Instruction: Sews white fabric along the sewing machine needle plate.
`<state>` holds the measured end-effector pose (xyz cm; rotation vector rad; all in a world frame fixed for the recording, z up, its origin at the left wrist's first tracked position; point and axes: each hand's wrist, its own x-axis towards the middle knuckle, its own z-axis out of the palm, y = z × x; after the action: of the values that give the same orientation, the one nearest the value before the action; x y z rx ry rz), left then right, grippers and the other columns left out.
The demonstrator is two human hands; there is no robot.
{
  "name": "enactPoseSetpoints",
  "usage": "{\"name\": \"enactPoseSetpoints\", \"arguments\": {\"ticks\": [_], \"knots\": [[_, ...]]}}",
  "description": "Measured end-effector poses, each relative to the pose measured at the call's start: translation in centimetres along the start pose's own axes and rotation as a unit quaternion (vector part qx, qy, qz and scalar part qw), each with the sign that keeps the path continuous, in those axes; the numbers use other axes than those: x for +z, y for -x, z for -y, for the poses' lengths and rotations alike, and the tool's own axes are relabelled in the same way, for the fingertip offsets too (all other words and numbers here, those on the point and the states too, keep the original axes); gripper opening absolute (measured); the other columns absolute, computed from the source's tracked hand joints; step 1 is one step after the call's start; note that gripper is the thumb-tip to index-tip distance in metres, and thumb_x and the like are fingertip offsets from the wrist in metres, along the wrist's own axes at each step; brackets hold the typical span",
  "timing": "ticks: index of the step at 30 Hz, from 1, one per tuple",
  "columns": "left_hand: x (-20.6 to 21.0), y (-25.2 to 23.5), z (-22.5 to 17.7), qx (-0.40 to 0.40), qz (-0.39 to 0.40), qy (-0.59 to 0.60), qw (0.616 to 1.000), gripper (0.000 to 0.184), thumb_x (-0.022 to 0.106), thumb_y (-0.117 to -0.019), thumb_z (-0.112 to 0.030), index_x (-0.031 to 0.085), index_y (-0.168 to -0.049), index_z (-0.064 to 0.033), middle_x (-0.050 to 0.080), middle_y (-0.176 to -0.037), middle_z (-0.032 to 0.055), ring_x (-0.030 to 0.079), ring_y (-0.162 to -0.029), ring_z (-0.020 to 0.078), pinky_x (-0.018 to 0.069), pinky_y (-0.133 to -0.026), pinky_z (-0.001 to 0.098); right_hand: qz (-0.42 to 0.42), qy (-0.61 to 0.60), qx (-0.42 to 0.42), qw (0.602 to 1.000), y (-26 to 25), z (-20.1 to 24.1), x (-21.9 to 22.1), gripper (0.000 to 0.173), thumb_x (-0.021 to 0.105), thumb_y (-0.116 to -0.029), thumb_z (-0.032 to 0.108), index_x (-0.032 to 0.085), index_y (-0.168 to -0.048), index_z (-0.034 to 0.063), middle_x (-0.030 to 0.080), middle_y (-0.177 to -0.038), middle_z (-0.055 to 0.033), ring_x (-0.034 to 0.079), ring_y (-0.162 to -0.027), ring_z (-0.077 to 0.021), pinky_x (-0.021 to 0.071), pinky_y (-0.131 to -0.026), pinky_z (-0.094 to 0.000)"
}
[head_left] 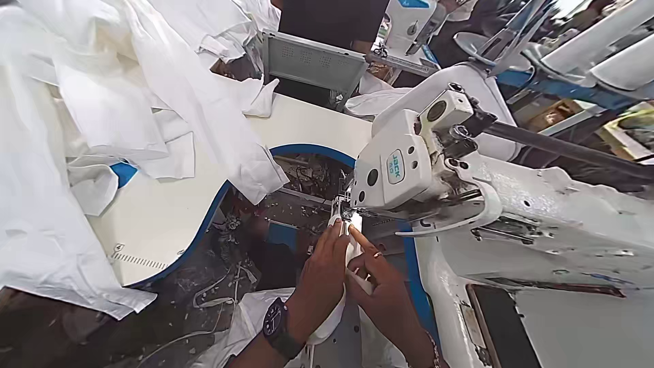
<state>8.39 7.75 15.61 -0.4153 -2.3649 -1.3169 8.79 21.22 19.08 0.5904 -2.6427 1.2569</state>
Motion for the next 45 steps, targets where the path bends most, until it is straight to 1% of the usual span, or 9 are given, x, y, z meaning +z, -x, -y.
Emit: {"name": "enactPoseSetpoints", "arguments": {"ticks": [5, 9, 13, 15, 17, 20, 26, 30, 45], "knots": [[-0.7, -1.3, 0.2, -0.046, -0.032, 0.021, 0.998, 0.018, 0.057, -0.0941, 0.000, 0.069, -0.104, 0.0088, 0.070, -0.108, 0.0258, 0.069, -0.104, 0.0402, 0.0558, -0.091, 0.0492, -0.080, 0.205, -0.013, 0.976, 0.6, 2.5, 1.0, 0.022, 0.063, -0.0876, 0.014, 0.073, -0.093, -0.0044, 0.070, -0.093, -0.0222, 0.070, -0.071, -0.0324, 0.0560, -0.057, -0.0442], [-7.7, 2.3, -1.8, -0.185, 0.237, 0.121, 0.946, 0.031, 0.058, -0.1033, -0.025, 0.065, -0.110, 0.0043, 0.064, -0.079, 0.0131, 0.063, -0.073, 0.0251, 0.0517, -0.071, 0.0456, 0.068, 0.224, 0.146, 0.961, 7.4, 3.6, -4.4, 0.021, 0.070, -0.0874, 0.014, 0.074, -0.090, -0.0061, 0.070, -0.078, -0.0217, 0.071, -0.075, -0.0399, 0.0544, -0.068, -0.0594], [-5.2, 6.6, -2.0, 0.009, 0.016, 0.024, 1.000, 0.022, 0.058, -0.0954, -0.014, 0.069, -0.081, 0.0000, 0.065, -0.071, 0.0108, 0.066, -0.068, 0.0238, 0.0546, -0.065, 0.0381, 0.206, 0.127, 0.106, 0.964, 10.8, 1.5, -8.4, 0.022, 0.066, -0.0916, 0.016, 0.077, -0.090, -0.0035, 0.074, -0.082, -0.0158, 0.073, -0.083, -0.0304, 0.0540, -0.089, -0.0550], [-3.5, 6.3, -1.7, 0.050, -0.045, 0.011, 0.998, 0.024, 0.054, -0.0967, -0.012, 0.067, -0.080, -0.0008, 0.062, -0.065, 0.0094, 0.064, -0.061, 0.0213, 0.0536, -0.059, 0.0349, 0.183, 0.241, -0.066, 0.951, 9.4, 7.0, -7.3, 0.021, 0.066, -0.0900, 0.016, 0.072, -0.079, 0.0000, 0.067, -0.066, -0.0128, 0.070, -0.061, -0.0293, 0.0558, -0.056, -0.0489], [-3.1, 6.3, -2.2, 0.018, -0.032, 0.005, 0.999, 0.024, 0.052, -0.0975, -0.013, 0.065, -0.081, -0.0007, 0.057, -0.058, 0.0079, 0.060, -0.053, 0.0210, 0.0496, -0.052, 0.0356, 0.215, 0.295, -0.077, 0.928, 9.5, 11.0, -4.3, 0.017, 0.068, -0.0887, 0.014, 0.072, -0.079, 0.0007, 0.065, -0.064, -0.0142, 0.069, -0.058, -0.0320, 0.0534, -0.048, -0.0477], [-4.8, 5.2, -3.1, -0.053, 0.027, 0.004, 0.998, 0.021, 0.056, -0.0961, -0.011, 0.069, -0.086, 0.0034, 0.061, -0.059, 0.0138, 0.066, -0.055, 0.0314, 0.0525, -0.052, 0.0479, 0.290, 0.266, 0.078, 0.916, 8.8, 10.9, -2.9, 0.026, 0.059, -0.0998, 0.014, 0.070, -0.089, -0.0070, 0.068, -0.075, -0.0248, 0.071, -0.074, -0.0454, 0.0535, -0.066, -0.0618], [-3.6, 6.3, -2.7, -0.020, -0.066, -0.021, 0.997, 0.016, 0.060, -0.0879, -0.010, 0.071, -0.079, -0.0006, 0.065, -0.071, 0.0104, 0.068, -0.066, 0.0258, 0.0558, -0.056, 0.0374, 0.289, 0.336, 0.091, 0.892, 5.4, 12.9, -4.6, 0.034, 0.059, -0.0993, 0.023, 0.068, -0.081, -0.0042, 0.064, -0.065, -0.0207, 0.069, -0.065, -0.0418, 0.0508, -0.057, -0.0569], [-3.4, 6.1, -2.7, -0.038, -0.044, 0.013, 0.998, 0.020, 0.059, -0.0915, -0.015, 0.067, -0.079, -0.0013, 0.059, -0.055, 0.0077, 0.063, -0.048, 0.0214, 0.0489, -0.043, 0.0361, 0.345, 0.341, 0.147, 0.862, 4.4, 12.3, -4.7, 0.033, 0.056, -0.1018, 0.023, 0.068, -0.092, -0.0066, 0.066, -0.070, -0.0247, 0.070, -0.072, -0.0469, 0.0519, -0.064, -0.0611], [-5.5, 6.0, -2.2, -0.081, 0.101, 0.073, 0.989, 0.024, 0.061, -0.0955, -0.019, 0.071, -0.100, 0.0022, 0.057, -0.053, 0.0116, 0.061, -0.046, 0.0293, 0.0485, -0.047, 0.0453, 0.384, 0.315, 0.100, 0.862, 3.2, 11.0, -5.8, 0.035, 0.056, -0.1003, 0.023, 0.066, -0.081, -0.0051, 0.062, -0.063, -0.0221, 0.067, -0.065, -0.0434, 0.0483, -0.060, -0.0581]]}}
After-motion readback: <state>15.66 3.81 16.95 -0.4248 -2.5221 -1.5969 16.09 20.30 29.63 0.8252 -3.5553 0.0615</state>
